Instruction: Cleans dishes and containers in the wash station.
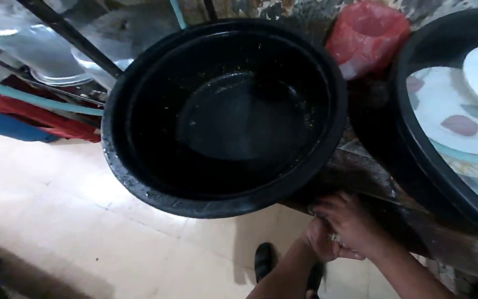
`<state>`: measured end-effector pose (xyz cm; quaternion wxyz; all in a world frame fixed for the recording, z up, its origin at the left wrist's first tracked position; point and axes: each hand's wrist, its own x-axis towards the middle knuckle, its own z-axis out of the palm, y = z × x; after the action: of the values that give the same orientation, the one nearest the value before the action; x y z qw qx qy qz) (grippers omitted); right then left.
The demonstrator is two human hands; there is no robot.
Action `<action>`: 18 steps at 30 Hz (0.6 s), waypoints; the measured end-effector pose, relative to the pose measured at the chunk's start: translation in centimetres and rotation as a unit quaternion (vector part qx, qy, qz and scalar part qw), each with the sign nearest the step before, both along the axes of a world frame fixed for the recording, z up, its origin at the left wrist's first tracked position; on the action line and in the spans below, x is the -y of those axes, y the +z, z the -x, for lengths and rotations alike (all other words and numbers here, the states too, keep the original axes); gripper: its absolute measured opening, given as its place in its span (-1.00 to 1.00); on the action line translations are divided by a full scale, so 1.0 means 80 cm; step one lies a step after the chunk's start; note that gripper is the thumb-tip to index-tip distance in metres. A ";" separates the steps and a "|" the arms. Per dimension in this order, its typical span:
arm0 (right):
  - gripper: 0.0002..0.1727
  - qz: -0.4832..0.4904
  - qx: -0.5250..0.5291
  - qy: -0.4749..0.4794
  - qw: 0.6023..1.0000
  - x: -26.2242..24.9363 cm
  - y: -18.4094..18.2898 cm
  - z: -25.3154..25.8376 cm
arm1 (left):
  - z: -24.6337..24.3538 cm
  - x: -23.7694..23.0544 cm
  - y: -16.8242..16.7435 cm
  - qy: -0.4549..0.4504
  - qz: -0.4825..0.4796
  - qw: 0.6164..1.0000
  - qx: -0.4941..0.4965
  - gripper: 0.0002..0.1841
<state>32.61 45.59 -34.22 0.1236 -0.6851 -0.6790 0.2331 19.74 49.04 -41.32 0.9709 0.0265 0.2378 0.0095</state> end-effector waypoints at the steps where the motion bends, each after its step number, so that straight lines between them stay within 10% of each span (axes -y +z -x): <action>1: -0.62 -0.022 0.007 0.009 1.000 0.019 -0.004 -0.003 | 0.000 0.001 -0.003 0.007 -0.005 1.000 0.019 -0.42; 6: -0.68 -0.108 -0.100 -0.099 0.984 0.087 0.012 -0.029 | -0.019 0.011 0.010 -0.049 0.025 0.998 -0.022 -0.32; 11: -0.58 -0.089 0.083 -0.262 0.957 0.090 0.002 -0.097 | -0.036 0.030 -0.012 -0.107 0.034 0.994 -0.010 -0.23; 18: -0.66 -0.057 0.029 -0.233 0.970 0.063 -0.009 0.014 | -0.021 0.016 0.003 -0.032 -0.012 0.997 -0.076 -0.48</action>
<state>31.47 40.58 -34.92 0.1935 -0.8229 -0.5159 0.1388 21.43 47.74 -41.05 0.9495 0.0464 0.3097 -0.0207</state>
